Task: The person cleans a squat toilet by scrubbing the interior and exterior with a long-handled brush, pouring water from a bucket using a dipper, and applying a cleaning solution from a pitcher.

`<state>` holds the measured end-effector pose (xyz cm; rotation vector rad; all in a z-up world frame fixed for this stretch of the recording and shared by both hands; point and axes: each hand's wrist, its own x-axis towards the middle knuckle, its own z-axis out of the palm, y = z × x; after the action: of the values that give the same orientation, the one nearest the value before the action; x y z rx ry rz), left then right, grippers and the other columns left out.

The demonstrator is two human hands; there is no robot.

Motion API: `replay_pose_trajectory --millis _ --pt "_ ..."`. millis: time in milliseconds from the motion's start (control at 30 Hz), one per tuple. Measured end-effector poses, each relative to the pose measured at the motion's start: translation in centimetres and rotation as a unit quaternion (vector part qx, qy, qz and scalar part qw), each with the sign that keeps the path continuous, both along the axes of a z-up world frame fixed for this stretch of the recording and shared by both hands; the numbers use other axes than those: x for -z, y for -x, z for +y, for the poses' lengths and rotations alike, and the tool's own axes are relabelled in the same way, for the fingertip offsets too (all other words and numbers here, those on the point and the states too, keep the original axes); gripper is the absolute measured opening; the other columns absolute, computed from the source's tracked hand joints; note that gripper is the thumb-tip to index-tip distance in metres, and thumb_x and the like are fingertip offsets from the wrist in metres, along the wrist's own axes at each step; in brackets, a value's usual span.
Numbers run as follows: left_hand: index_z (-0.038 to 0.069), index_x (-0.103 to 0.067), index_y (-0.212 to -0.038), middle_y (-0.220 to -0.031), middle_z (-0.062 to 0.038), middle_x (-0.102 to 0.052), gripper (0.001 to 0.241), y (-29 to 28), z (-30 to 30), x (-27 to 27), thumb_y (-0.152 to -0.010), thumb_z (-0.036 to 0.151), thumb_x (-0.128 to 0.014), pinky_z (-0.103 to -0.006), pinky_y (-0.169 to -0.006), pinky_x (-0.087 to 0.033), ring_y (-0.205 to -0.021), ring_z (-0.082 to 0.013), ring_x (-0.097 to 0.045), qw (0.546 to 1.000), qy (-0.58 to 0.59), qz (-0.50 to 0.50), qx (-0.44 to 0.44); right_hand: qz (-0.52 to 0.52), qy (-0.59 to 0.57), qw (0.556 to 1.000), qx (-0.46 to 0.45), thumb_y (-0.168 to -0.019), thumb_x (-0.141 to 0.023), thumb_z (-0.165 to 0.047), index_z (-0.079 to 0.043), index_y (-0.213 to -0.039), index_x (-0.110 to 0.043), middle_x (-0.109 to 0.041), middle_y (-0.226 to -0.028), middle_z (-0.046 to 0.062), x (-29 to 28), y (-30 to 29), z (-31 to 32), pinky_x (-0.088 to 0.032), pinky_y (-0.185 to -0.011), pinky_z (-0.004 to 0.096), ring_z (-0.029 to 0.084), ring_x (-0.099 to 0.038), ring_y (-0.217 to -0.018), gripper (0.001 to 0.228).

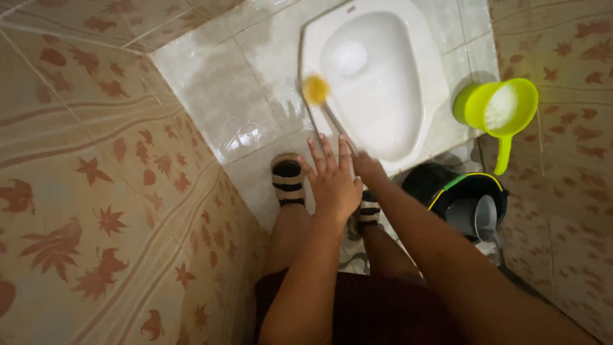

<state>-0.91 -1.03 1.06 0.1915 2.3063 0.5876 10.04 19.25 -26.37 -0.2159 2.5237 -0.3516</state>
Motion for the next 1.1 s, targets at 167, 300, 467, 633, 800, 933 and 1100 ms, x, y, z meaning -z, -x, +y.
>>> replay_pose_trajectory --millis 167,300,467,633,800,933,1100 --pt "0.013 -0.011 -0.164 -0.169 -0.026 0.003 0.097 -0.4 0.3 -0.1 -0.087 0.036 -0.067 -0.0685 -0.117 0.012 -0.154 -0.0452 0.012 1.0 -0.012 -0.003 -0.011 -0.049 -0.005 0.994 0.1 -0.104 -0.05 -0.014 0.003 -0.117 -0.06 -0.066 -0.106 0.023 0.4 2.3 -1.1 -0.057 -0.076 0.05 0.041 -0.068 -0.093 0.024" --pt "0.01 -0.011 -0.163 -0.168 -0.027 0.002 0.097 -0.1 -0.1 -0.2 -0.088 0.036 -0.067 -0.0694 -0.117 0.012 -0.154 -0.0467 0.012 1.0 -0.012 0.002 -0.007 -0.226 0.013 0.943 0.242 -0.095 -0.054 -0.031 -0.018 -0.145 -0.051 -0.062 -0.123 0.024 -6.4 -9.8 0.1 -0.053 -0.089 0.056 0.044 -0.065 -0.108 0.052" --pt "0.008 -0.015 -0.163 -0.169 -0.028 -0.001 0.095 -0.9 0.0 0.5 -0.088 0.036 -0.067 -0.0697 -0.118 0.01 -0.155 -0.0468 0.009 0.999 -0.016 0.039 -0.009 -0.098 0.038 0.991 0.078 -0.09 -0.061 -0.029 0.003 -0.137 -0.053 -0.065 -0.115 0.027 -1.9 -1.7 -1.6 -0.053 -0.085 0.053 0.042 -0.065 -0.104 0.058" --pt "0.009 -0.012 -0.164 -0.169 -0.027 0.0 0.098 -1.3 0.7 0.4 -0.087 0.034 -0.068 -0.069 -0.118 0.009 -0.155 -0.0469 0.009 1.0 -0.014 0.02 -0.01 -0.13 0.014 0.977 0.17 -0.101 -0.055 -0.038 0.002 -0.13 -0.056 -0.064 -0.122 0.025 0.4 8.6 -2.4 -0.056 -0.092 0.048 0.042 -0.066 -0.111 0.049" --pt "0.01 -0.011 -0.163 -0.169 -0.026 0.001 0.098 -0.8 0.3 0.3 -0.087 0.035 -0.068 -0.0694 -0.119 0.009 -0.155 -0.0462 0.009 1.0 -0.003 0.017 -0.014 -0.111 0.047 0.98 0.157 -0.091 -0.061 -0.03 -0.002 -0.143 -0.048 -0.061 -0.121 0.027 -4.6 -6.1 -2.3 -0.052 -0.089 0.053 0.044 -0.061 -0.111 0.06" --pt "0.01 -0.012 -0.162 -0.168 -0.026 0.001 0.097 -1.2 0.2 0.7 -0.087 0.033 -0.068 -0.0687 -0.118 0.009 -0.154 -0.047 0.009 0.999 -0.011 0.024 -0.018 -0.177 0.043 0.97 0.162 -0.092 -0.062 -0.029 0.0 -0.134 -0.052 -0.062 -0.115 0.027 -3.0 -3.4 -2.5 -0.051 -0.088 0.052 0.044 -0.062 -0.106 0.052" --pt "0.01 -0.015 -0.163 -0.169 -0.026 -0.003 0.095 -1.7 0.6 0.8 -0.087 0.032 -0.068 -0.069 -0.12 0.008 -0.156 -0.0476 0.006 0.999 -0.009 0.044 -0.016 -0.049 0.056 0.981 0.179 -0.106 -0.041 -0.032 0.003 -0.118 -0.058 -0.066 -0.107 0.028 2.5 7.9 -1.5 -0.056 -0.079 0.053 0.048 -0.066 -0.094 0.041"
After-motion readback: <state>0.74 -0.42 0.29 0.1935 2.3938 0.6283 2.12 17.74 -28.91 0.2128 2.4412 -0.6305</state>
